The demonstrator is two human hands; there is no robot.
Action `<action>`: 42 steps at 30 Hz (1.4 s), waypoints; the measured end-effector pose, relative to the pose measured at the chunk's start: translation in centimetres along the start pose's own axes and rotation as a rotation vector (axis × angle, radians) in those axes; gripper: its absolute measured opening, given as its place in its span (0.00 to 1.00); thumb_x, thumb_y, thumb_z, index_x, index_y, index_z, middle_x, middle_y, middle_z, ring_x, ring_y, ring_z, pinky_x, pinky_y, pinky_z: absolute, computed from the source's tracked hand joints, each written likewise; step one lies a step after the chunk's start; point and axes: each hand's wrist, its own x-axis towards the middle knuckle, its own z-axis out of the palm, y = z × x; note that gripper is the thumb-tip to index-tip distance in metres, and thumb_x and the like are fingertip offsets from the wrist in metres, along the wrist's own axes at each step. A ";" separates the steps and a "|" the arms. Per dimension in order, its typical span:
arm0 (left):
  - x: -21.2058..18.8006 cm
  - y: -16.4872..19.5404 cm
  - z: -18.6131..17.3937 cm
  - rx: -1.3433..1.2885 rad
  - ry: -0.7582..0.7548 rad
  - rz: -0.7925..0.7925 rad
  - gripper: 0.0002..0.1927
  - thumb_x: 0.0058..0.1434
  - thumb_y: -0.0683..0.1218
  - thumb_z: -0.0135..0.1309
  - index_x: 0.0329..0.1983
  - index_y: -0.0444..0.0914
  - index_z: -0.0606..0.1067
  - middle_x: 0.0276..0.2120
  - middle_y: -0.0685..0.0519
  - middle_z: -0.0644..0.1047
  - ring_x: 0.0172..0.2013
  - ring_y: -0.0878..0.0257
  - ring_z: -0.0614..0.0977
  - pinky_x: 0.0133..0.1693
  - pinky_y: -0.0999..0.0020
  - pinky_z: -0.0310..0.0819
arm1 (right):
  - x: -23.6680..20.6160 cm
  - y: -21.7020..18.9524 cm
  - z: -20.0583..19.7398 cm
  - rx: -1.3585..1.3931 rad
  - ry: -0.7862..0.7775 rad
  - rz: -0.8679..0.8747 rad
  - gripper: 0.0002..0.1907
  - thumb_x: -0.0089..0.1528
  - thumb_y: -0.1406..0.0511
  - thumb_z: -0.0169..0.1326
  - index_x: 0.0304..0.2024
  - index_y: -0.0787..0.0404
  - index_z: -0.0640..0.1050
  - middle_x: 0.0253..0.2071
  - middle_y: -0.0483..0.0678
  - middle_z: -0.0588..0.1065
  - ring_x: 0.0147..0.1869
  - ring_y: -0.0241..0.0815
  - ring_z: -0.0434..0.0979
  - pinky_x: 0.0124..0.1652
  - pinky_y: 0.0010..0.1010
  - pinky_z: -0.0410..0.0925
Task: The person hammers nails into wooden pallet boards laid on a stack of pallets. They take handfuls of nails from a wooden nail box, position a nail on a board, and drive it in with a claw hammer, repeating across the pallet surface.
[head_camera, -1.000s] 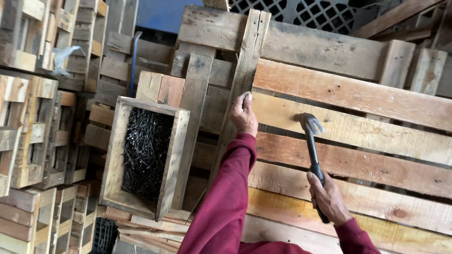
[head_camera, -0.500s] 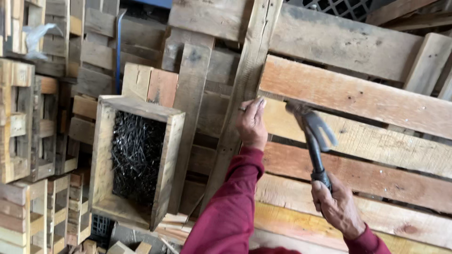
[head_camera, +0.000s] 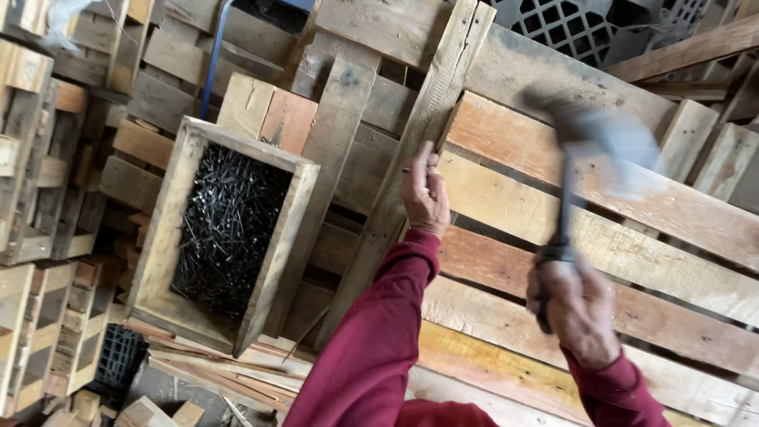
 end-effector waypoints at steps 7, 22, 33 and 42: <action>-0.2 1.4 -1.9 -0.056 0.278 -0.084 0.16 0.77 0.41 0.36 0.66 0.33 0.63 0.49 0.43 0.79 0.48 0.57 0.82 0.50 0.65 0.78 | 3.2 2.8 -0.7 0.238 -0.248 -0.686 0.16 0.73 0.54 0.45 0.49 0.59 0.73 0.25 0.42 0.74 0.23 0.30 0.73 0.23 0.25 0.70; 0.6 1.8 -2.2 -0.012 0.370 -0.070 0.11 0.76 0.39 0.40 0.56 0.32 0.71 0.51 0.41 0.77 0.51 0.50 0.81 0.50 0.61 0.76 | 4.8 1.0 -4.4 -0.023 -0.197 -0.845 0.28 0.68 0.40 0.44 0.40 0.56 0.75 0.28 0.43 0.72 0.25 0.38 0.72 0.29 0.31 0.69; 1.0 2.0 -2.2 0.071 0.444 0.049 0.09 0.71 0.41 0.56 0.50 0.32 0.80 0.42 0.40 0.77 0.39 0.53 0.79 0.43 0.60 0.77 | 5.2 -2.4 -4.9 0.268 -0.113 -0.819 0.20 0.68 0.52 0.48 0.43 0.62 0.75 0.23 0.47 0.70 0.21 0.36 0.67 0.19 0.29 0.64; 0.6 1.2 -2.7 -0.114 0.348 -0.069 0.13 0.73 0.46 0.51 0.51 0.32 0.79 0.40 0.46 0.84 0.38 0.62 0.85 0.42 0.67 0.82 | 4.4 3.4 0.3 -0.496 -0.183 0.461 0.21 0.69 0.51 0.47 0.38 0.63 0.74 0.22 0.48 0.69 0.20 0.39 0.66 0.19 0.31 0.63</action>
